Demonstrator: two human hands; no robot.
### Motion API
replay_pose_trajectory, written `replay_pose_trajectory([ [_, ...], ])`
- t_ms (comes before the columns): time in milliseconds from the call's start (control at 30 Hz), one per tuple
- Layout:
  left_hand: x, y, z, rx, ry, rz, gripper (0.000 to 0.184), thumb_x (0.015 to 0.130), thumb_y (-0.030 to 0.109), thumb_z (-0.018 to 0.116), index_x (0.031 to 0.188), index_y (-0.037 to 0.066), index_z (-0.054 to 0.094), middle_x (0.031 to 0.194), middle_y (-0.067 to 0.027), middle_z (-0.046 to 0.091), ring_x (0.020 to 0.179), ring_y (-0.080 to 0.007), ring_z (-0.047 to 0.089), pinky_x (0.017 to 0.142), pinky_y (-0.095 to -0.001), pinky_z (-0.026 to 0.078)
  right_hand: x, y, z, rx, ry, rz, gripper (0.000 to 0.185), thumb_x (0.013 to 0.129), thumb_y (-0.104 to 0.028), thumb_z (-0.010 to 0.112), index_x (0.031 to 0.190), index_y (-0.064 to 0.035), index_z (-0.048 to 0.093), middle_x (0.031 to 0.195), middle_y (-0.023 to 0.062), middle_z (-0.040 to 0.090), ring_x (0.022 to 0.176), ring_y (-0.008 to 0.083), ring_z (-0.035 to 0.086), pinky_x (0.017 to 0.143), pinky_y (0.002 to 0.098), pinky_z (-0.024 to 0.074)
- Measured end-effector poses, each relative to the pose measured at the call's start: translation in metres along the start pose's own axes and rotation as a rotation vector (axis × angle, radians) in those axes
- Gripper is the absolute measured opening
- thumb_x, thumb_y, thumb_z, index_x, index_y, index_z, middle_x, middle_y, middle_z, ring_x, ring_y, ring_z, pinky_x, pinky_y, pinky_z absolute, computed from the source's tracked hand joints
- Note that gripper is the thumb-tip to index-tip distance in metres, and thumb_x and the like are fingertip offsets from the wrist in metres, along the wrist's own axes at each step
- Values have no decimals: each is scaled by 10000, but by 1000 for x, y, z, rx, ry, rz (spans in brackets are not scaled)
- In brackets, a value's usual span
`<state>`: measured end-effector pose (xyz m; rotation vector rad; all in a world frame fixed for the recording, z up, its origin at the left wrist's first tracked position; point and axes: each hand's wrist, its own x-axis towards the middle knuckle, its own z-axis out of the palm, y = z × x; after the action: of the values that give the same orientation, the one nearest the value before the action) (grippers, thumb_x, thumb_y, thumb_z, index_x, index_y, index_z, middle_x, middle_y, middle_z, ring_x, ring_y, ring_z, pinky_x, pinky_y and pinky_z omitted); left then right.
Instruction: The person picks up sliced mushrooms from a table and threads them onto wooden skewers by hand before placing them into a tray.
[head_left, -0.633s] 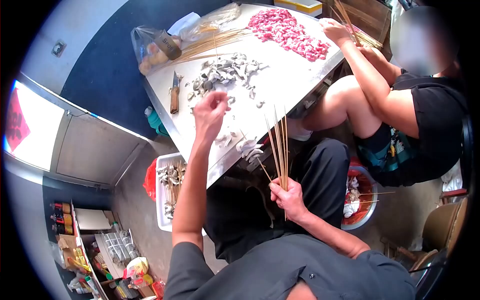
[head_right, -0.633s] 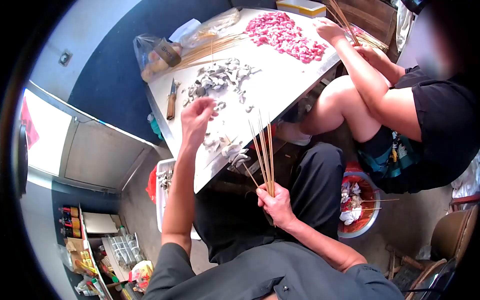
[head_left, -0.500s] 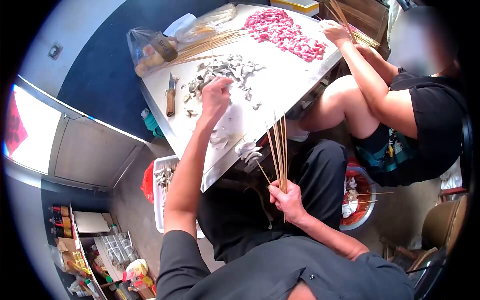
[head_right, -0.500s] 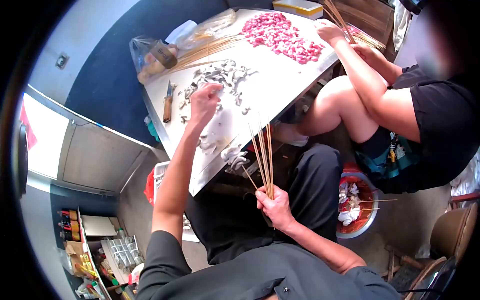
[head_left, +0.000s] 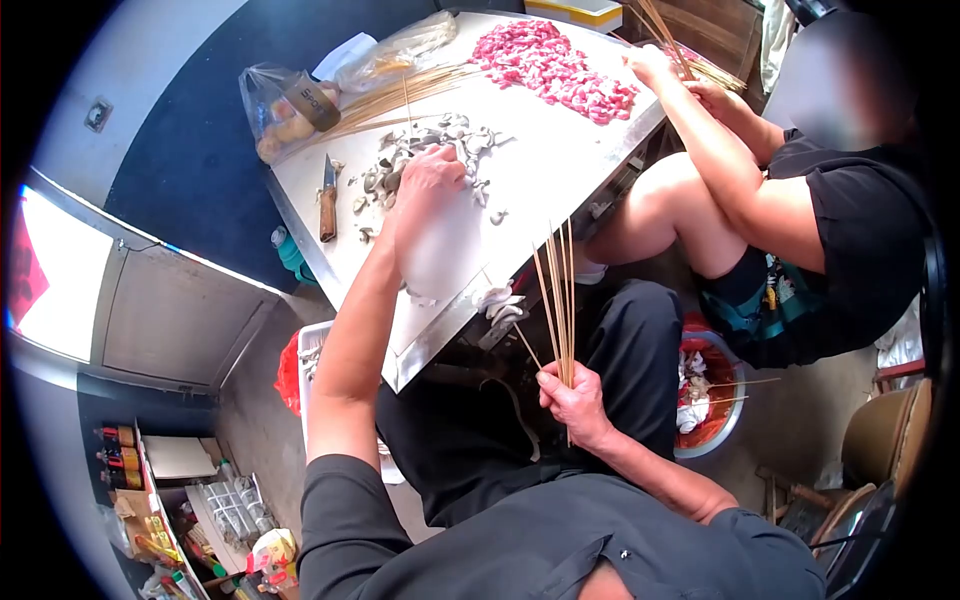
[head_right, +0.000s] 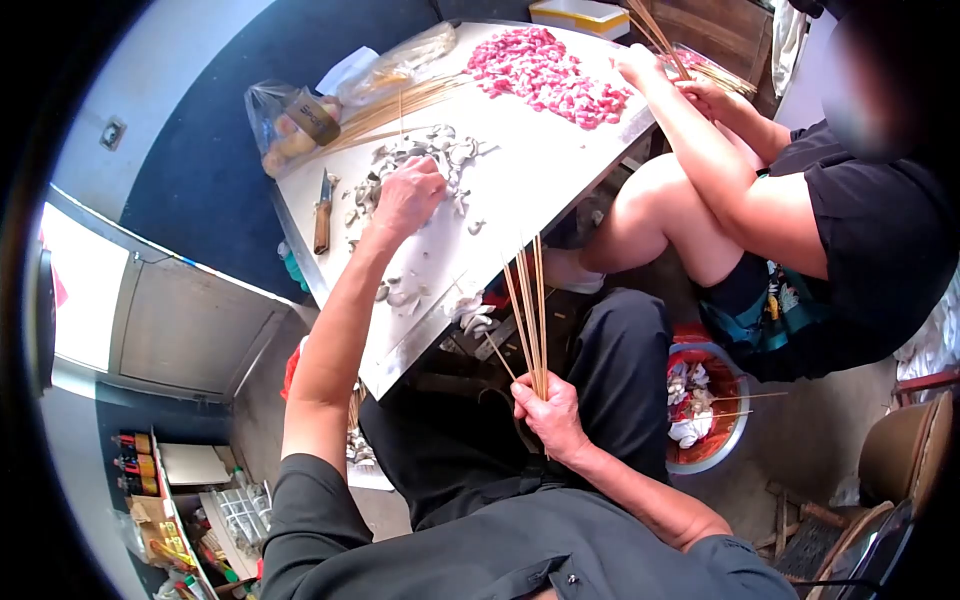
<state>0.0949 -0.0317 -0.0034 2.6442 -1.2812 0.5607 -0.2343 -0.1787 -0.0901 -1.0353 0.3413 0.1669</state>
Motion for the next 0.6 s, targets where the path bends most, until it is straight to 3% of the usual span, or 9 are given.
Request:
replay_pose_trajectory([
  [33,1,5,-4,81,11,92,49,757,102,645,756,55,632,833,-48,596,891,-238,571,755,-376,467,-1,1,0,-10,1,-5,85,912,-132,600,897,-51,578,625,-15,548,464,23,412,422,176,312],
  [200,-15,11,8,62,49,123,54,734,73,624,769,49,589,814,-80,579,920,-253,557,763,-384,437,-7,3,2,-24,-2,-8,88,913,-133,599,897,-50,576,624,-13,548,460,24,411,420,176,311],
  [267,-23,13,8,-31,134,11,98,753,82,640,785,30,564,793,-88,570,809,-290,570,726,-420,458,-7,3,2,-30,-9,-9,88,913,-132,598,898,-49,575,623,-12,548,458,24,409,419,176,310],
  [333,-36,17,5,-107,166,-105,91,788,54,645,803,16,564,775,-79,603,727,-252,620,675,-381,494,-6,3,1,-42,-9,-19,86,913,-132,596,901,-50,574,622,-10,548,455,25,406,416,176,307],
  [400,-49,28,-16,-897,222,-538,70,820,32,645,870,9,602,798,-56,637,692,-167,638,631,-297,509,-7,-2,4,-38,-14,-17,86,914,-133,596,901,-51,574,621,-10,548,454,25,406,415,176,307],
  [433,-58,37,-30,-1259,252,-616,85,838,29,658,906,3,612,780,-54,641,711,-122,643,641,-247,518,-7,-4,5,-32,-14,-11,85,914,-133,596,902,-52,574,620,-9,548,453,25,406,415,175,306],
  [600,-104,61,-48,-1737,329,-870,125,848,17,650,968,-11,631,861,-85,645,778,-214,659,734,-336,553,-7,-1,17,-32,-73,-13,85,911,-132,602,897,-54,572,617,-7,549,451,25,406,414,175,305],
])
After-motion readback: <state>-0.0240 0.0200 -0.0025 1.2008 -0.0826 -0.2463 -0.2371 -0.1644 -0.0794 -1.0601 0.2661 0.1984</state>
